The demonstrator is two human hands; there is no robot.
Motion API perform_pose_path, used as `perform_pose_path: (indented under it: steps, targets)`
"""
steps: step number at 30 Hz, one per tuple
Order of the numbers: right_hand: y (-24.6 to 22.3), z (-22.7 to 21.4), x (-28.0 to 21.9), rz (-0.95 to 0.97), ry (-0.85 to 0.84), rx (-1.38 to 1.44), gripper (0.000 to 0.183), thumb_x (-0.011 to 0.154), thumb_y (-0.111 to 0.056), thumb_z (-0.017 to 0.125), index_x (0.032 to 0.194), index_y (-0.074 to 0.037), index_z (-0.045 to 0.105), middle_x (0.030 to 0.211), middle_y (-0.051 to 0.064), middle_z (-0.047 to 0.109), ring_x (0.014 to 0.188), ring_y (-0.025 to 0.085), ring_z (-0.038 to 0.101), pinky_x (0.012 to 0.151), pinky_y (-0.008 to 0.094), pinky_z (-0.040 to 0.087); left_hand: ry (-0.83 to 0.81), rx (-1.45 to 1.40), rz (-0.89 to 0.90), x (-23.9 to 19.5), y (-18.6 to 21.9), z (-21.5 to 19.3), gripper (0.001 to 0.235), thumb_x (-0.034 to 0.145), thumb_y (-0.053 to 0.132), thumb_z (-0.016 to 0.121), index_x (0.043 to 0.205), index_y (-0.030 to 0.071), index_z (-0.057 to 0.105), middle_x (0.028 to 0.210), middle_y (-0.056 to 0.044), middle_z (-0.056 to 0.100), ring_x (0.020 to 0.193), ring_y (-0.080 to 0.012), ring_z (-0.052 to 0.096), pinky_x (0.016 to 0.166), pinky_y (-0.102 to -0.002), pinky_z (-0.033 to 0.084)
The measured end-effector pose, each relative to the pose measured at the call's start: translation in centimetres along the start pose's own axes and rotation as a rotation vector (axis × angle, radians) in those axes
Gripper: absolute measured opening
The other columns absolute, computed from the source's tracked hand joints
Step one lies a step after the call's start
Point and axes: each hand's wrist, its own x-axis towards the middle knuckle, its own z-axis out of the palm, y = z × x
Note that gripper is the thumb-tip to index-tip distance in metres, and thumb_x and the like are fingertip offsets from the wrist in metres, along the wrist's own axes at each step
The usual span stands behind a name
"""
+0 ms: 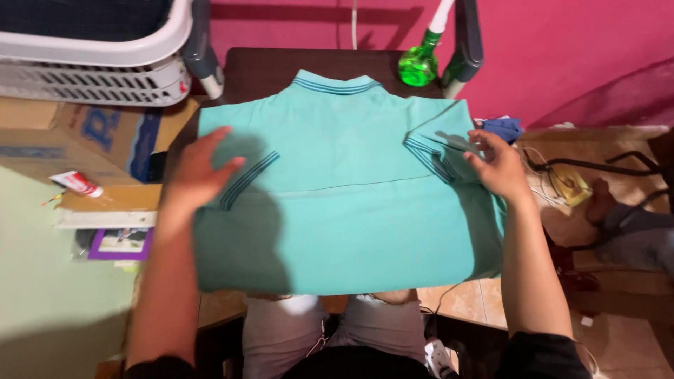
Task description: Folding a turquoise polo shirt and a pair of black pants on a small table and placing them in a laundry basket.
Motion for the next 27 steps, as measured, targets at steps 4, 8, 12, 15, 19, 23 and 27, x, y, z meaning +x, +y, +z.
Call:
perform_pose_path:
  steps: [4,8,12,15,19,23,27]
  targets:
    - [1.2,3.9,0.2,-0.192,0.118,-0.560,0.066,0.087,-0.052,0.080,0.144,-0.022,0.065,0.144,0.017,0.060,0.128,0.042,0.060,0.103,0.054,0.048,-0.125,0.527,-0.139,-1.1,1.4,2.7,0.076,0.097,0.071,0.051,0.155,0.023,0.051,0.153,-0.021,0.051,0.139,-0.0493,0.046,0.099,-0.064,0.047]
    - [-2.0,5.5,-0.7,0.236,-0.280,-0.793,0.077,0.095,-0.079,0.033,0.161,-0.041,0.033,0.170,0.005,0.026,0.155,0.032,0.022,0.119,0.060,0.025,-0.359,0.509,-0.389,-1.4,2.4,4.1,0.074,0.099,0.075,0.031,0.162,0.035,0.032,0.170,-0.015,0.024,0.156,-0.0443,0.018,0.118,-0.074,0.016]
    - [-4.1,5.1,-1.1,0.283,-0.334,-0.799,0.074,0.099,-0.075,0.028,0.164,-0.040,0.027,0.172,0.007,0.021,0.158,0.033,0.017,0.123,0.057,0.022,-0.387,0.529,-0.393,-1.6,2.6,4.3,0.074,0.099,0.074,0.030,0.163,0.035,0.029,0.171,-0.015,0.021,0.157,-0.0443,0.016,0.119,-0.074,0.015]
    - [-4.8,4.7,-1.0,0.280,-0.365,-0.802,0.076,0.098,-0.077,0.028,0.164,-0.041,0.024,0.173,0.007,0.019,0.158,0.033,0.015,0.123,0.058,0.022,-0.367,0.542,-0.365,-1.8,2.5,4.3,0.075,0.099,0.073,0.030,0.163,0.034,0.030,0.170,-0.017,0.023,0.156,-0.0450,0.018,0.118,-0.075,0.016]
    - [-5.3,4.4,-1.0,0.288,-0.391,-0.821,0.078,0.096,-0.079,0.029,0.164,-0.041,0.026,0.173,0.008,0.020,0.159,0.033,0.015,0.124,0.060,0.021,-0.312,0.549,-0.307,-2.1,2.0,4.5,0.073,0.099,0.071,0.034,0.162,0.033,0.034,0.169,-0.018,0.027,0.154,-0.0455,0.023,0.117,-0.075,0.021]
    - [-4.7,4.2,-1.9,0.307,-0.380,-0.810,0.076,0.097,-0.077,0.029,0.164,-0.042,0.025,0.174,0.008,0.017,0.160,0.033,0.011,0.124,0.062,0.017,-0.228,0.467,-0.258,-3.2,0.7,4.2,0.068,0.097,0.073,0.043,0.154,0.036,0.049,0.166,-0.017,0.037,0.152,-0.0459,0.030,0.113,-0.077,0.022]
    - [-2.0,2.0,-6.0,0.216,-0.067,-0.578,0.062,0.103,-0.060,0.044,0.160,-0.035,0.038,0.166,0.017,0.031,0.154,0.041,0.022,0.120,0.065,0.024,0.200,0.388,-0.067,-8.2,-0.5,2.0,0.053,0.094,0.050,0.069,0.141,0.028,0.064,0.147,-0.016,0.055,0.135,-0.0438,0.046,0.103,-0.064,0.040]
